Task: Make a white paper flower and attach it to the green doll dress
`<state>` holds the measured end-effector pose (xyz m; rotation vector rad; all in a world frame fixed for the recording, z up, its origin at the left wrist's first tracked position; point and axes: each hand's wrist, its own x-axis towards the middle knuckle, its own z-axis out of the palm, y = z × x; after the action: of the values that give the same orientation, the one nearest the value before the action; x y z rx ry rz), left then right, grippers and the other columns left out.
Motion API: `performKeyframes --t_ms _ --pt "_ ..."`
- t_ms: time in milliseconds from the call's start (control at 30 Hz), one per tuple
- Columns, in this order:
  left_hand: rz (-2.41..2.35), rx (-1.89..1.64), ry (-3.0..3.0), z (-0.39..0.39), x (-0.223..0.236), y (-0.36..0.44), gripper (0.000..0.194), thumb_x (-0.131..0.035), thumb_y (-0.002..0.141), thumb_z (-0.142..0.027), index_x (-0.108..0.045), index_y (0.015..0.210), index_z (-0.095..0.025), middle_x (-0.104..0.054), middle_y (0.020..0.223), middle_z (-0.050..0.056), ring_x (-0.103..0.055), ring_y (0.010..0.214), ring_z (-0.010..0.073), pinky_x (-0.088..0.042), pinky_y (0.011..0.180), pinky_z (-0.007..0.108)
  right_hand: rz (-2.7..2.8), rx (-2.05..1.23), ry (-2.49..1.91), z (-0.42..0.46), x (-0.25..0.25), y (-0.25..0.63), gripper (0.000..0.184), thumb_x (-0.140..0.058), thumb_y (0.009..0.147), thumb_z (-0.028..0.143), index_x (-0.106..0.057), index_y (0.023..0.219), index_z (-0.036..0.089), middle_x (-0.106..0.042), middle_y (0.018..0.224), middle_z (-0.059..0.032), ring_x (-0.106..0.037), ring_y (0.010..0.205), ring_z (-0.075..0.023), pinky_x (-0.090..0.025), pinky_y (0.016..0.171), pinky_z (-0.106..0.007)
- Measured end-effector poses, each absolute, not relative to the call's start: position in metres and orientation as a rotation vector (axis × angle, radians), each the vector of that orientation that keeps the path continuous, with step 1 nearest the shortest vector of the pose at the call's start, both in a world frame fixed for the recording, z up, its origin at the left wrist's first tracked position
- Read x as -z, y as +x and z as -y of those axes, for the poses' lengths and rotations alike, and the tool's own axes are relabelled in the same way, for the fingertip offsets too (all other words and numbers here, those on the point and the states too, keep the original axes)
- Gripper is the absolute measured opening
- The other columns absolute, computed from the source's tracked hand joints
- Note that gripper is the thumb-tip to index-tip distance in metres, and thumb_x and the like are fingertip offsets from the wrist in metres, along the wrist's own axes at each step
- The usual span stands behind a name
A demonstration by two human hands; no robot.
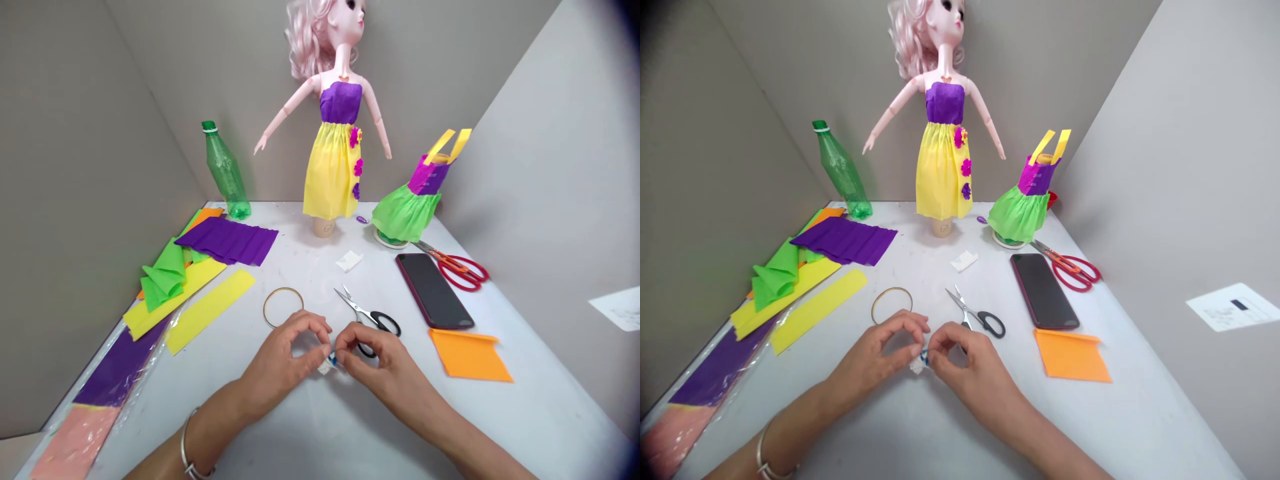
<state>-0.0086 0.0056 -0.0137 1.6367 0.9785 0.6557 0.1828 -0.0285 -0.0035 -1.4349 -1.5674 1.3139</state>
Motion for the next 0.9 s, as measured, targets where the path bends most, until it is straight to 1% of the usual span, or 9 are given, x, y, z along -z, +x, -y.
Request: performKeyframes --t_ms 67,167,233,300,400,567,667,767,900 --pt "-1.056 -0.696 1.667 -0.013 0.009 -0.017 0.009 -0.057 0.089 -0.032 -0.058 0.087 -0.023 -0.063 0.109 0.002 -0.054 0.114 0.0204 -0.037 0.100 0.032 1.508 -1.433 -1.389 0.025 0.006 0.186 0.011 -0.056 0.084 0.017 -0.061 0.075 0.019 -0.059 0.072 0.0027 -0.051 0.071 -0.0127 -0.037 0.067 -0.024" --pt "-1.226 -0.746 1.796 -0.026 0.004 -0.034 0.007 -0.053 0.090 -0.030 -0.056 0.089 -0.024 -0.062 0.105 0.002 -0.056 0.104 0.0201 -0.040 0.093 0.033 1.393 -1.625 -1.331 0.021 0.013 0.188 0.009 -0.056 0.085 0.021 -0.061 0.077 0.018 -0.056 0.067 0.0027 -0.050 0.065 -0.0118 -0.036 0.063 -0.024" --pt "-1.283 -0.672 1.897 -0.032 0.002 -0.045 0.004 -0.053 0.088 -0.024 -0.056 0.089 -0.024 -0.061 0.104 0.001 -0.054 0.102 0.0203 -0.041 0.089 0.033 1.352 -1.674 -1.321 0.020 0.017 0.189 0.009 -0.057 0.085 0.022 -0.061 0.078 0.017 -0.055 0.065 0.0030 -0.050 0.063 -0.0112 -0.036 0.062 -0.024" --pt "-1.264 -0.539 1.999 -0.034 0.003 -0.054 0.010 -0.053 0.084 -0.018 -0.057 0.091 -0.025 -0.060 0.102 0.001 -0.052 0.100 0.0207 -0.041 0.087 0.033 1.340 -1.667 -1.324 0.019 0.019 0.188 0.009 -0.058 0.085 0.023 -0.060 0.079 0.017 -0.053 0.064 0.0036 -0.049 0.060 -0.0103 -0.036 0.059 -0.023" --pt "-1.209 -0.410 2.146 -0.034 0.009 -0.058 0.015 -0.052 0.081 -0.015 -0.056 0.092 -0.024 -0.058 0.099 0.002 -0.049 0.096 0.0216 -0.041 0.084 0.034 1.368 -1.612 -1.346 0.021 0.019 0.187 0.011 -0.056 0.086 0.024 -0.060 0.079 0.017 -0.050 0.063 0.0046 -0.045 0.056 -0.0094 -0.034 0.056 -0.022" --pt "-1.246 -0.374 2.332 -0.030 0.023 -0.044 0.009 -0.052 0.081 -0.013 -0.055 0.085 -0.021 -0.057 0.092 0.003 -0.047 0.090 0.0222 -0.039 0.078 0.035 1.487 -1.477 -1.444 0.024 0.018 0.184 0.015 -0.056 0.087 0.026 -0.062 0.077 0.018 -0.046 0.059 0.0052 -0.038 0.054 -0.0098 -0.027 0.051 -0.023" --pt "-1.272 -0.375 2.398 -0.029 0.027 -0.036 0.014 -0.046 0.082 -0.008 -0.054 0.079 -0.020 -0.057 0.084 0.002 -0.048 0.083 0.0208 -0.038 0.075 0.034 1.542 -1.446 -1.456 0.025 0.020 0.182 0.016 -0.056 0.087 0.028 -0.063 0.076 0.018 -0.050 0.061 0.0043 -0.041 0.056 -0.0106 -0.029 0.053 -0.023" --pt "-1.283 -0.363 2.383 -0.029 0.026 -0.033 0.015 -0.047 0.081 -0.006 -0.053 0.081 -0.020 -0.058 0.083 0.002 -0.049 0.081 0.0203 -0.038 0.073 0.033 1.669 -1.396 -1.495 0.026 0.024 0.181 0.017 -0.053 0.089 0.027 -0.064 0.078 0.019 -0.053 0.061 0.0040 -0.043 0.056 -0.0111 -0.030 0.053 -0.023" --pt "-1.317 -0.383 2.322 -0.029 0.024 -0.033 0.015 -0.047 0.081 -0.007 -0.052 0.083 -0.021 -0.058 0.082 0.001 -0.051 0.078 0.0190 -0.039 0.069 0.031 1.930 -1.008 -1.599 0.027 0.026 0.182 0.011 -0.053 0.090 0.025 -0.063 0.088 0.022 -0.061 0.072 0.0016 -0.050 0.061 -0.0132 -0.035 0.057 -0.025"
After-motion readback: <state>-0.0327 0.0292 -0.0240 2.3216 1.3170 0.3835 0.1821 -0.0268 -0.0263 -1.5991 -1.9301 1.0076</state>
